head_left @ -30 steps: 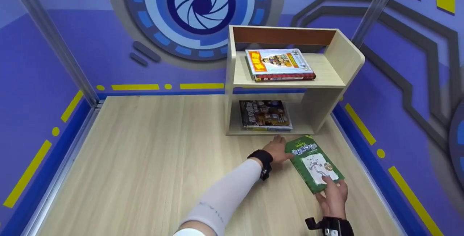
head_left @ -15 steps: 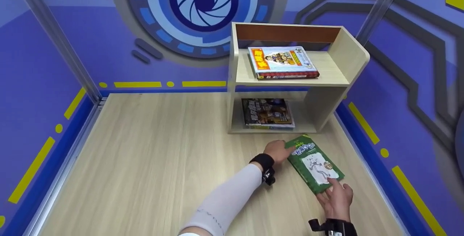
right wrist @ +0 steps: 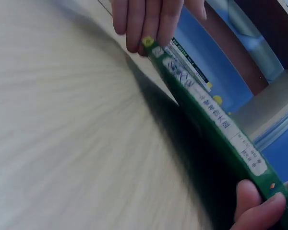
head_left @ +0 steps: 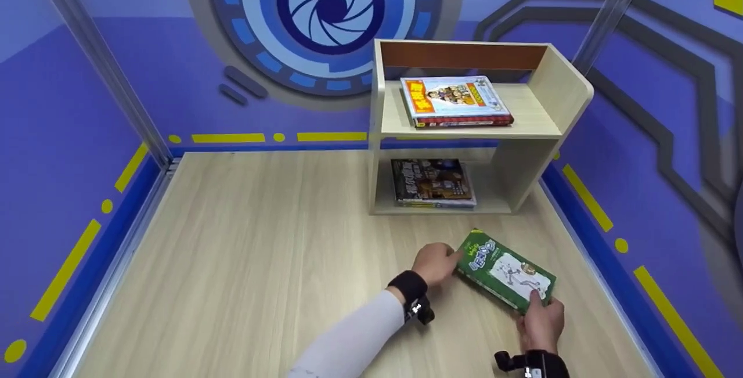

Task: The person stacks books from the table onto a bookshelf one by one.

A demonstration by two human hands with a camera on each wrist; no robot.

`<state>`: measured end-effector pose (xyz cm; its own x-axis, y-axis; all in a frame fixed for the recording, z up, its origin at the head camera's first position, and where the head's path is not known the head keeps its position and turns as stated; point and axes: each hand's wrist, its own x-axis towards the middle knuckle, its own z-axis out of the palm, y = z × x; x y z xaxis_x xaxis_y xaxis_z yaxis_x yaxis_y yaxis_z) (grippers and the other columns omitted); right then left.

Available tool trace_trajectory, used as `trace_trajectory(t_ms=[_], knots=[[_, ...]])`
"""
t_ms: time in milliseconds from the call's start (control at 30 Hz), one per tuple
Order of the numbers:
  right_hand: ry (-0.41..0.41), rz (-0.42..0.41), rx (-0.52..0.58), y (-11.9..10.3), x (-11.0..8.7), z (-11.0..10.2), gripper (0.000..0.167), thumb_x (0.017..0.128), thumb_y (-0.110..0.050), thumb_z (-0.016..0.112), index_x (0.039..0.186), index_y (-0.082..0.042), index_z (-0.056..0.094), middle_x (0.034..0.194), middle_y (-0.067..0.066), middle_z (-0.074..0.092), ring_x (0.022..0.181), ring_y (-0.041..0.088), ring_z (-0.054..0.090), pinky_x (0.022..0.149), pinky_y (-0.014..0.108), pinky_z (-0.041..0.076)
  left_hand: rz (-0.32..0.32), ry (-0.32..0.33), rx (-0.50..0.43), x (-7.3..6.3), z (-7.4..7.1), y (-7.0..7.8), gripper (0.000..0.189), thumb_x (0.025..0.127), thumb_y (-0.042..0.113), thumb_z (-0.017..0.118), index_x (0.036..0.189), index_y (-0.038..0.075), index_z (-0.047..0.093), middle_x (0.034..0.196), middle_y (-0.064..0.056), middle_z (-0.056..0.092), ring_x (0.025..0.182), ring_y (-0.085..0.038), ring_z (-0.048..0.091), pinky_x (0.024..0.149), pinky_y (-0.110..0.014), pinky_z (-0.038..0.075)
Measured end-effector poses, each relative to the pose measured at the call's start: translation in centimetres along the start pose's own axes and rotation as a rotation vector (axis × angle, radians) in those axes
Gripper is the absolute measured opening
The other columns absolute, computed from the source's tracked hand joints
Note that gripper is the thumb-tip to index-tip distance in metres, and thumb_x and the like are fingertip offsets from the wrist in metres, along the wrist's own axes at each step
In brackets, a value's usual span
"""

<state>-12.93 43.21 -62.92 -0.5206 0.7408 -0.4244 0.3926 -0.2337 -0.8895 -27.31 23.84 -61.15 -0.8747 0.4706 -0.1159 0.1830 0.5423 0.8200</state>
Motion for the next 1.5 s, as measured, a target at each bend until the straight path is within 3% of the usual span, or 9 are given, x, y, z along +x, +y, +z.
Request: trace_trajectory(t_ms=[233, 500, 633, 733, 867, 1100, 1300, 1400, 1500], knots=[[-0.072, -0.047, 0.044, 0.1, -0.8, 0.4, 0.053, 0.112, -0.027, 0.036, 0.159, -0.013, 0.015, 0.129, 0.005, 0.04, 0.087, 0.014, 0.053, 0.058, 0.029, 0.048, 0.048, 0.021, -0.153, -2.3, -2.8, -1.1, 0.036, 0.104, 0.04, 0.057, 0.11, 0.012, 0.078, 0.087, -0.002, 0.075, 0.076, -0.008, 0.063, 0.078, -0.03, 0.055], [-0.133, -0.194, -0.09, -1.2, -3.6, 2.3, 0.051, 0.112, -0.029, 0.037, 0.158, -0.011, 0.022, 0.138, 0.014, 0.046, 0.091, 0.016, 0.058, 0.061, 0.03, 0.053, -0.056, 0.032, -0.198, -4.7, -5.9, -2.1, 0.064, 0.103, 0.057, 0.052, 0.133, 0.002, 0.065, 0.1, -0.005, 0.072, 0.074, -0.018, 0.068, 0.078, -0.039, 0.058], [-0.203, -0.295, -0.089, -1.9, -4.8, 3.5, 0.051, 0.112, -0.026, 0.039, 0.157, -0.009, 0.023, 0.131, 0.018, 0.052, 0.084, 0.008, 0.062, 0.062, 0.027, 0.055, -0.074, -0.075, -0.477, -5.3, -7.2, -2.3, 0.058, 0.104, 0.052, 0.054, 0.138, 0.005, 0.056, 0.1, -0.01, 0.073, 0.073, -0.029, 0.073, 0.063, -0.041, 0.063], [-0.253, -0.34, -0.059, -2.3, -5.5, 4.5, 0.048, 0.112, -0.022, 0.039, 0.156, -0.006, 0.024, 0.131, 0.02, 0.054, 0.085, 0.002, 0.065, 0.066, 0.023, 0.056, -0.078, -0.115, -0.65, -5.8, -7.9, -2.8, 0.044, 0.106, 0.036, 0.057, 0.139, 0.008, 0.049, 0.09, -0.011, 0.073, 0.06, -0.025, 0.07, 0.049, -0.032, 0.059], [-0.32, -0.324, 0.01, -3.1, -6.6, 6.2, 0.047, 0.113, -0.021, 0.038, 0.155, -0.006, 0.023, 0.138, 0.021, 0.052, 0.094, 0.0, 0.066, 0.075, 0.02, 0.057, -0.046, 0.0, -0.599, -6.7, -8.5, -3.4, 0.04, 0.107, 0.02, 0.057, 0.143, 0.007, 0.045, 0.085, -0.007, 0.069, 0.051, -0.011, 0.058, 0.044, -0.022, 0.051], [-0.331, -0.367, 0.003, -4.3, -7.7, 8.1, 0.049, 0.11, -0.016, 0.045, 0.154, 0.0, 0.03, 0.135, 0.024, 0.055, 0.088, 0.001, 0.065, 0.071, 0.02, 0.057, -0.009, 0.199, -0.442, -8.3, -9.2, -3.4, 0.043, 0.11, 0.02, 0.049, 0.15, 0.004, 0.042, 0.095, -0.003, 0.062, 0.063, -0.018, 0.06, 0.053, -0.026, 0.05], [-0.341, -0.367, 0.015, -5.9, -8.4, 8.4, 0.05, 0.108, -0.013, 0.049, 0.157, -0.004, 0.038, 0.125, 0.013, 0.063, 0.077, 0.005, 0.062, 0.056, 0.022, 0.05, 0.038, 0.356, -0.572, -8.6, -9.5, -3.4, 0.048, 0.109, 0.017, 0.051, 0.153, 0.003, 0.039, 0.103, -0.006, 0.065, 0.064, -0.015, 0.06, 0.054, -0.028, 0.053], [-0.377, -0.4, 0.032, -6.7, -8.9, 8.7, 0.052, 0.108, -0.01, 0.047, 0.159, -0.005, 0.038, 0.135, 0.016, 0.061, 0.091, 0.008, 0.066, 0.064, 0.021, 0.054, 0.075, 0.433, -0.629, -8.7, -9.5, -3.6, 0.051, 0.109, 0.015, 0.052, 0.155, 0.002, 0.037, 0.111, -0.008, 0.068, 0.07, -0.013, 0.063, 0.058, -0.031, 0.057], [-0.421, -0.45, -0.019, -7.3, -9.3, 9.0, 0.057, 0.109, -0.011, 0.045, 0.163, -0.006, 0.028, 0.152, 0.02, 0.048, 0.114, 0.015, 0.061, 0.08, 0.02, 0.057, 0.122, 0.459, -0.598, -8.8, -9.8, -3.5, 0.056, 0.107, 0.017, 0.055, 0.157, 0.001, 0.034, 0.123, -0.011, 0.069, 0.088, -0.012, 0.068, 0.075, -0.032, 0.061]])
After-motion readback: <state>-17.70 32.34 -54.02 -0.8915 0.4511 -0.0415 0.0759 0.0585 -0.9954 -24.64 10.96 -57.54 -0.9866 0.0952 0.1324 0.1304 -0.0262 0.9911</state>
